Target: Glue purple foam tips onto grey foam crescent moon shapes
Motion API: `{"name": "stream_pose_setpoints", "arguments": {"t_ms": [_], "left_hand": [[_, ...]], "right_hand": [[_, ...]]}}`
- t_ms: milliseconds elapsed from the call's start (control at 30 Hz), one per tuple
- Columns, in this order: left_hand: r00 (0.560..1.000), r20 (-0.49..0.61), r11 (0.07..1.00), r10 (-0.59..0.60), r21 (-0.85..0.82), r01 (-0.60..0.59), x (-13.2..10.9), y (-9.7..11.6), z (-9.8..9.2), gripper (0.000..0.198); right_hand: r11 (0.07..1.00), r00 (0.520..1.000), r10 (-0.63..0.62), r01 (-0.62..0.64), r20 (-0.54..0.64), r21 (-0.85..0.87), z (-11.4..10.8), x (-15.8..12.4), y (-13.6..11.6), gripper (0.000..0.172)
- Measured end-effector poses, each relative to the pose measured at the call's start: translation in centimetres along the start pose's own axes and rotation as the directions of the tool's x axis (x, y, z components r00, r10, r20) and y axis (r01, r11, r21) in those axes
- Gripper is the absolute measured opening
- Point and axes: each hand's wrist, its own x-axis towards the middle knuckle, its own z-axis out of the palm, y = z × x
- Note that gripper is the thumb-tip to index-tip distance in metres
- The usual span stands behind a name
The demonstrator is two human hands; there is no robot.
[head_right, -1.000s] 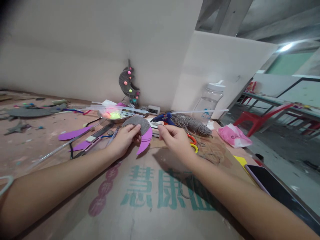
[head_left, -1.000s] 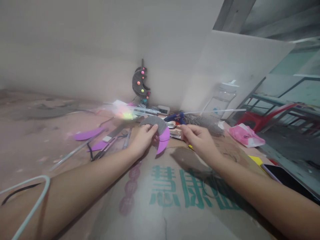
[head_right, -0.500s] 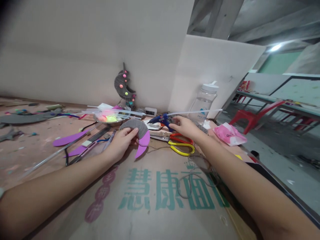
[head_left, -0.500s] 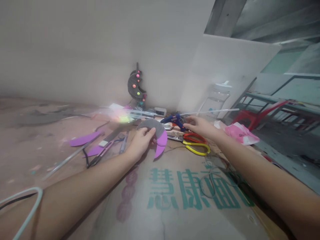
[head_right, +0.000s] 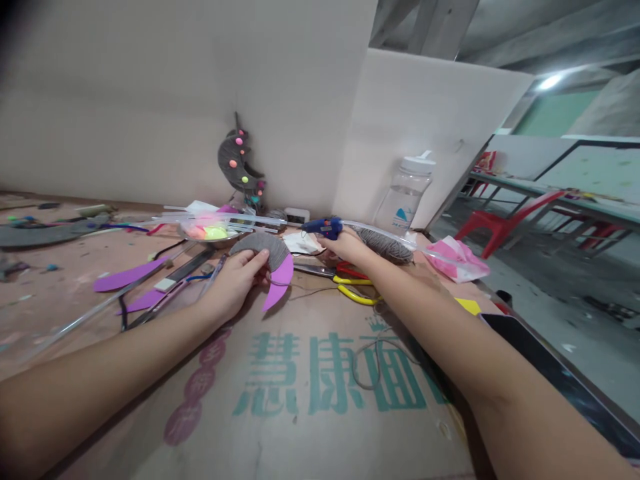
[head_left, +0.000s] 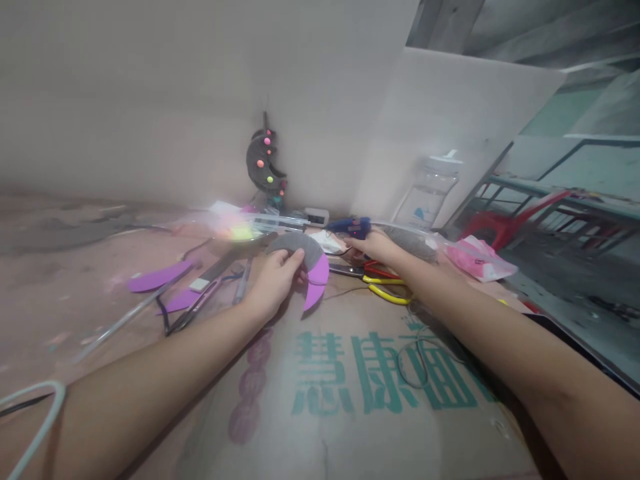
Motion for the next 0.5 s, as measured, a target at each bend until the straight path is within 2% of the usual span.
{"name": "stream_pose_setpoints", "arguments": {"t_ms": [100, 267, 500], "left_hand": [[1.0, 0.005, 1.0, 0.002, -0.012, -0.002, 0.1, -0.2, 0.0, 0.032], [1.0, -0.01, 1.0, 0.0, -0.027, 0.0, 0.3, -0.4, -0.1, 0.034], [0.998, -0.057, 0.999, 0.035, 0.006, -0.035, 0.3, -0.2, -0.4, 0.03]], "right_hand": [[0.997, 1.0, 0.004, -0.006, 0.024, 0.071, -1.1, -1.2, -1.0, 0.023], [0.932, 0.997, -0.069, 0.056, 0.023, 0.358, -2.3, -4.0, -2.0, 0.024], [0.969, 0.982, -0.186, 0.18, 0.019, 0.171, -2.1, -8.2, -2.4, 0.031]]}}
